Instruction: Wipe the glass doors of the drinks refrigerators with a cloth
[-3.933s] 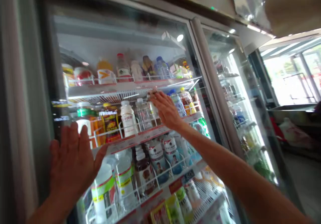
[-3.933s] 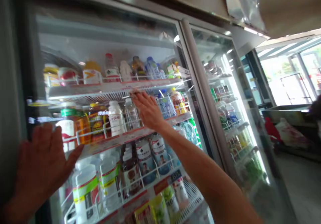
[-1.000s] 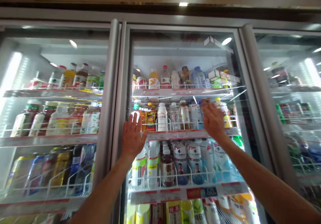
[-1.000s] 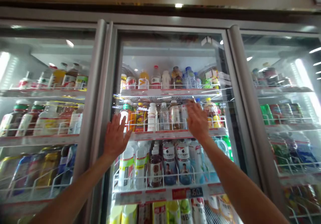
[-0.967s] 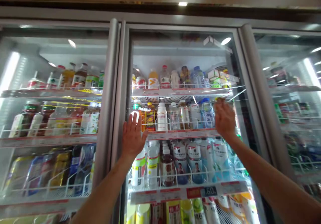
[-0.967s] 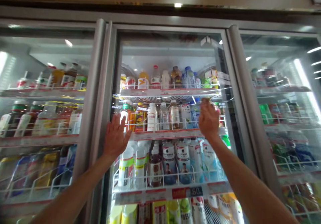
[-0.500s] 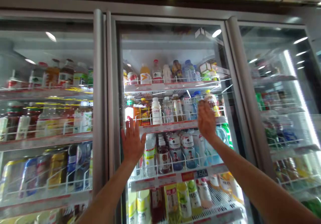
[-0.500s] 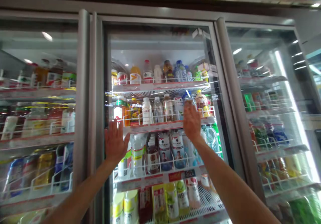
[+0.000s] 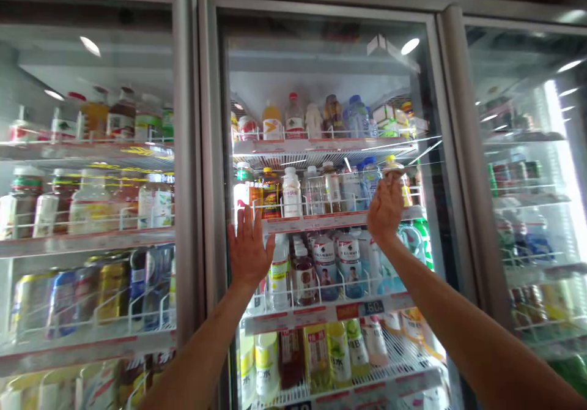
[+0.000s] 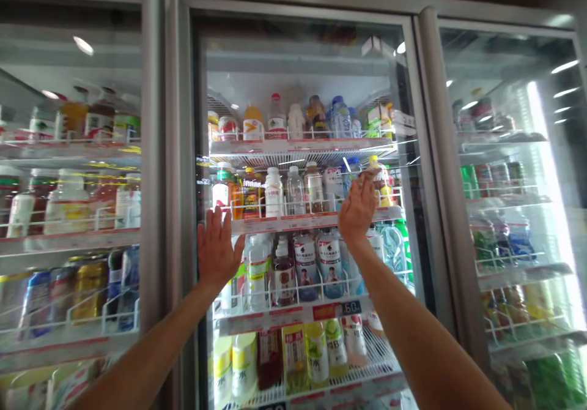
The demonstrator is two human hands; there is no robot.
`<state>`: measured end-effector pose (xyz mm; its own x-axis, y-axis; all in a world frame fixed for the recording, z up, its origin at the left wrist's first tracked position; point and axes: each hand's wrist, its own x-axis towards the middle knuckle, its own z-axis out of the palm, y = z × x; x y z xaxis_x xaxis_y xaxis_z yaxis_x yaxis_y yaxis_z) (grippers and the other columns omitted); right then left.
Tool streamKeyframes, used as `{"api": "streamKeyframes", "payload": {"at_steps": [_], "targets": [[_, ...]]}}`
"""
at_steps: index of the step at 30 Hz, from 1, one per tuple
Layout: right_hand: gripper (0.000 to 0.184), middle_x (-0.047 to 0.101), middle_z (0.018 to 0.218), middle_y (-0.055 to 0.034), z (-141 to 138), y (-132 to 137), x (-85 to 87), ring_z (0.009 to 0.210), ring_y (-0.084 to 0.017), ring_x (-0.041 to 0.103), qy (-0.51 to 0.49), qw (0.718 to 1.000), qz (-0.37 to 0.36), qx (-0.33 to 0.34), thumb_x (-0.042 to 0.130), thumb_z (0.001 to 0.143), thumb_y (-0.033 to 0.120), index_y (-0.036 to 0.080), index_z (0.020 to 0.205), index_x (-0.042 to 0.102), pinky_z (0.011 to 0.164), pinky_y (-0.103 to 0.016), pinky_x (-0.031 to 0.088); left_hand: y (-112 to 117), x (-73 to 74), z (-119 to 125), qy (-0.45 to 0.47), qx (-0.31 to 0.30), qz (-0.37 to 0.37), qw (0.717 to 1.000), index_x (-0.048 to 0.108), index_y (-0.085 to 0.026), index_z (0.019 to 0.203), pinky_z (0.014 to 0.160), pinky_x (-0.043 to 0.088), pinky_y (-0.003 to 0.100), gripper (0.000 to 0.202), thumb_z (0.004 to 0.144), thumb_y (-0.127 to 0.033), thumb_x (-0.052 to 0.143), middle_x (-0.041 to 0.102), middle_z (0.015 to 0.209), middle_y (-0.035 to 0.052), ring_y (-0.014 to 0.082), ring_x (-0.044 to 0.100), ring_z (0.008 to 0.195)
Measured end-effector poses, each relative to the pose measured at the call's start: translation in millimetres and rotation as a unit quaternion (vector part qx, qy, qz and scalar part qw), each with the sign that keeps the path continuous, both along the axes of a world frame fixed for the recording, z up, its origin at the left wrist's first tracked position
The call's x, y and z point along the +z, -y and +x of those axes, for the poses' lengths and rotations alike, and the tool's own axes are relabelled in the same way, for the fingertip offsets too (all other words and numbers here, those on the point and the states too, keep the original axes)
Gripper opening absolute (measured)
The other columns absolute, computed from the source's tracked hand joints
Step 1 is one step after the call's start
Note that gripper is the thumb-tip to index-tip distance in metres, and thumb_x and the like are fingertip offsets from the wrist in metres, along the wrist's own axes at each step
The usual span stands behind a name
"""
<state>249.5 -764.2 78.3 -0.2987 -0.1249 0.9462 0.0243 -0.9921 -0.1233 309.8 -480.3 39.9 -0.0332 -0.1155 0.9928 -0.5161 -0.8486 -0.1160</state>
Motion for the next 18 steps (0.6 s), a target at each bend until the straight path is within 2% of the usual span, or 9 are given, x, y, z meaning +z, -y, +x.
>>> {"api": "streamKeyframes", "payload": {"at_steps": [3,5,6,8,10,12,13,15,18], "targets": [[0.050,0.037,0.144,-0.0071,6.2,-43.8,-10.8,0.139,-0.022,0.021,-0.070,0.984,-0.164,0.005,0.032,0.089,0.022,0.019,0.138,0.037,0.110,-0.046,0.029,-1.5,-0.3,-0.6,-0.003,-0.004,-0.001,1.000,0.016,-0.019,0.146,0.115,0.012,0.047,0.064,0.090,-0.037,0.042,0.020,0.151,0.0120,0.0246,0.013,0.141],[0.051,0.038,0.143,-0.0024,4.1,-58.9,-23.6,0.139,-0.017,0.023,-0.141,0.937,-0.318,0.005,0.035,0.087,0.020,0.023,0.138,0.037,0.111,-0.040,0.029,-3.3,-0.3,-1.4,-0.001,-0.005,0.004,1.000,0.016,-0.019,0.146,0.115,0.013,0.046,0.064,0.090,-0.036,0.042,0.020,0.151,0.0119,0.0239,0.012,0.141],[0.051,0.040,0.143,-0.0011,1.1,-54.9,-27.7,0.138,-0.016,0.024,-0.159,0.924,-0.347,0.003,0.036,0.087,0.020,0.025,0.138,0.038,0.112,-0.039,0.029,-4.0,-0.5,-1.7,0.003,-0.006,0.010,1.000,0.016,-0.018,0.146,0.115,0.013,0.046,0.064,0.090,-0.036,0.042,0.020,0.151,0.0122,0.0237,0.012,0.141],[0.049,0.042,0.141,-0.0017,-6.0,-27.6,-27.8,0.136,-0.017,0.029,-0.143,0.950,-0.278,0.000,0.035,0.088,0.020,0.027,0.137,0.040,0.111,-0.043,0.028,-4.7,-1.0,-1.9,0.010,-0.008,0.020,1.000,0.016,-0.017,0.146,0.115,0.013,0.047,0.065,0.090,-0.036,0.043,0.021,0.151,0.0131,0.0242,0.012,0.141],[0.048,0.043,0.140,-0.0064,-9.7,3.5,-18.8,0.134,-0.022,0.033,-0.074,0.991,-0.108,0.004,0.032,0.090,0.022,0.023,0.137,0.040,0.109,-0.050,0.029,-4.3,-1.5,-1.7,0.009,-0.007,0.024,1.000,0.016,-0.016,0.146,0.114,0.012,0.048,0.066,0.089,-0.038,0.043,0.020,0.151,0.0142,0.0254,0.011,0.141],[0.048,0.040,0.141,-0.0106,-7.3,11.0,-10.8,0.134,-0.026,0.032,-0.008,1.000,0.006,0.012,0.029,0.091,0.024,0.018,0.138,0.039,0.106,-0.056,0.030,-3.6,-1.7,-1.2,0.007,-0.003,0.023,1.000,0.017,-0.015,0.145,0.114,0.012,0.049,0.066,0.089,-0.039,0.043,0.019,0.151,0.0150,0.0261,0.011,0.141],[0.049,0.038,0.142,-0.0113,-4.6,3.1,-10.6,0.136,-0.027,0.029,0.003,1.000,0.012,0.016,0.029,0.091,0.023,0.017,0.138,0.038,0.106,-0.056,0.029,-3.4,-1.7,-1.0,0.006,-0.001,0.022,1.000,0.018,-0.015,0.145,0.114,0.012,0.049,0.066,0.089,-0.039,0.043,0.019,0.150,0.0151,0.0259,0.010,0.141],[0.051,0.036,0.144,-0.0089,0.2,-26.7,-19.1,0.139,-0.024,0.023,-0.034,0.996,-0.079,0.022,0.031,0.090,0.021,0.019,0.140,0.035,0.109,-0.052,0.029,-3.8,-1.5,-1.0,0.008,0.001,0.023,1.000,0.018,-0.015,0.145,0.114,0.012,0.048,0.065,0.089,-0.039,0.043,0.020,0.150,0.0149,0.0251,0.010,0.142],[0.053,0.039,0.143,-0.0018,-1.5,-51.8,-39.6,0.139,-0.018,0.021,-0.155,0.942,-0.297,0.017,0.037,0.087,0.020,0.026,0.140,0.034,0.113,-0.043,0.025,-5.2,-1.3,-0.9,0.012,0.001,0.025,1.000,0.017,-0.016,0.145,0.115,0.012,0.047,0.065,0.090,-0.038,0.043,0.021,0.150,0.0145,0.0244,0.010,0.142]]}}
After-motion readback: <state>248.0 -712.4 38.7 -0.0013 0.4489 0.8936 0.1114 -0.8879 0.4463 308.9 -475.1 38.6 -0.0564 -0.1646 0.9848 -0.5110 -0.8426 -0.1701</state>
